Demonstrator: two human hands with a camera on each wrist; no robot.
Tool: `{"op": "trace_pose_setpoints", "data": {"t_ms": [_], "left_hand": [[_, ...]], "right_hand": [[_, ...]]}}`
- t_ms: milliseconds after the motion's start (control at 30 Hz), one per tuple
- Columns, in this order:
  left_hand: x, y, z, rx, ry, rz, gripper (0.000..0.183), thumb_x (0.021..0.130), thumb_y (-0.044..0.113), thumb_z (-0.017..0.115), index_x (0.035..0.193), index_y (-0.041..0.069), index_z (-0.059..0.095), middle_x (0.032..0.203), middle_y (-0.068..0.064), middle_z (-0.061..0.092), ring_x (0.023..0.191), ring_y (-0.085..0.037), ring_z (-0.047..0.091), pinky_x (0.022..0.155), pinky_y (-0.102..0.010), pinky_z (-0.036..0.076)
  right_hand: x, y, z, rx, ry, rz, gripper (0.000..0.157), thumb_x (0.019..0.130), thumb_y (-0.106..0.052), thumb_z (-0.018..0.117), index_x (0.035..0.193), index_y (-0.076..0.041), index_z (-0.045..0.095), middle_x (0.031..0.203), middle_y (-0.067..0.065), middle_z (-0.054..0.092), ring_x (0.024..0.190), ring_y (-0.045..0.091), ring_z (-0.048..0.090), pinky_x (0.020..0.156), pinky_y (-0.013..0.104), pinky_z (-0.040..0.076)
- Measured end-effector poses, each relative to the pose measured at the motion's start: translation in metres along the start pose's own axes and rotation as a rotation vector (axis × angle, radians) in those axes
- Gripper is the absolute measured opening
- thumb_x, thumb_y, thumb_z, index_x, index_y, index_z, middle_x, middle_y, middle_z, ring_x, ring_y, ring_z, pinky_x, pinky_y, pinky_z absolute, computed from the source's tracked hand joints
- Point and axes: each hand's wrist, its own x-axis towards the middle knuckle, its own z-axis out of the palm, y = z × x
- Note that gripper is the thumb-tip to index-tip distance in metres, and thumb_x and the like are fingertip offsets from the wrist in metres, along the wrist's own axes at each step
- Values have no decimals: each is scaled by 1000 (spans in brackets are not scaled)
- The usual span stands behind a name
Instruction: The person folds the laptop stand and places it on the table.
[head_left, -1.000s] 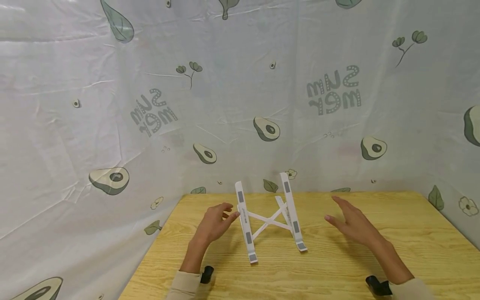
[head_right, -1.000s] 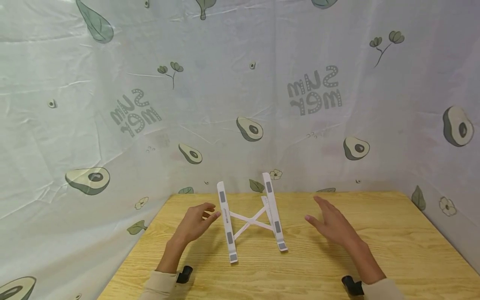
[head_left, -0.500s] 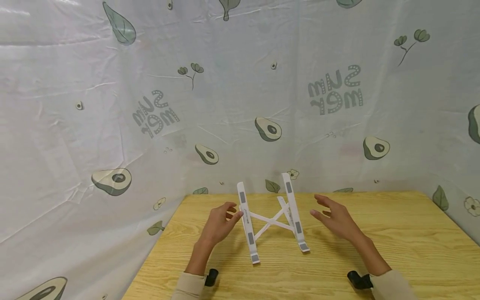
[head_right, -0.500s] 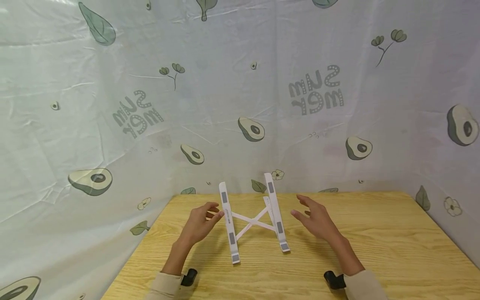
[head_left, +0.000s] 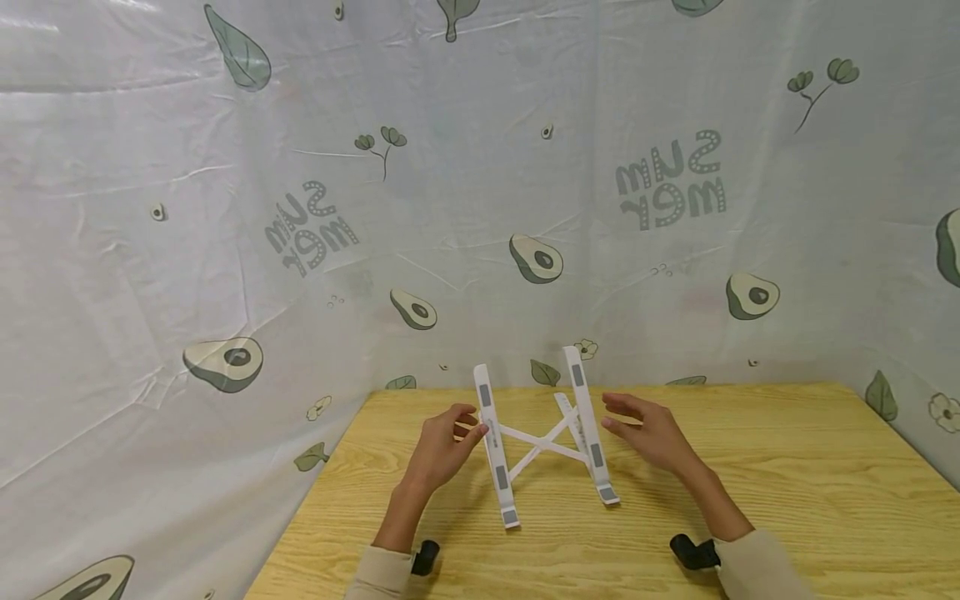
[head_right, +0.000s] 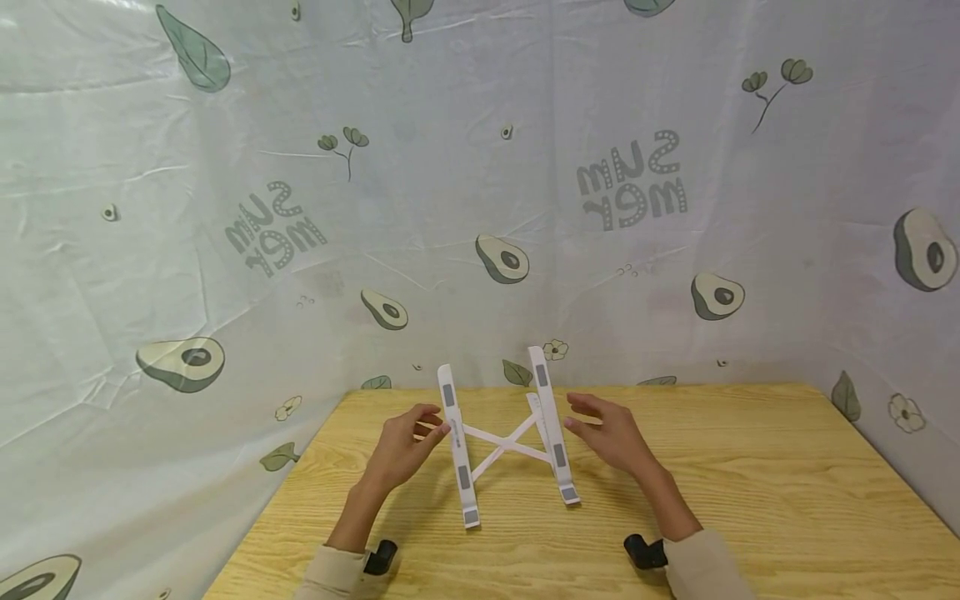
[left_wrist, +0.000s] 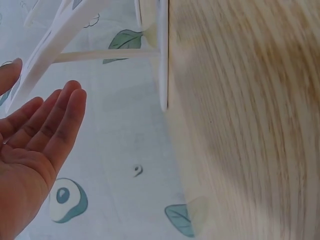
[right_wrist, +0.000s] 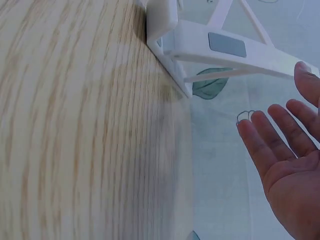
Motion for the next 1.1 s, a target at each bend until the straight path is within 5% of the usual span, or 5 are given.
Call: {"op": "trace_pose_setpoints", "data": {"t_ms": [667,1100], "left_hand": [[1,0,13,-104,-30,-27,38,97,25,68,130,9,58,105,-5,70,85,-15,70,63,-20,56],[-1,1,14,-266,-69,-42,40,93,10,70,131,4,55,101,-14,65,80,-16,70,62,-24,59]], "right_hand": [[7,-1,17,117,25,-14,43,93,-11,69,134,-2,60,127,20,66,106,38,68,73,24,59],[14,-3,28,204,54,88,39,94,-11,69,131,-4,63,110,18,69,96,32,70,73,42,61]]}}
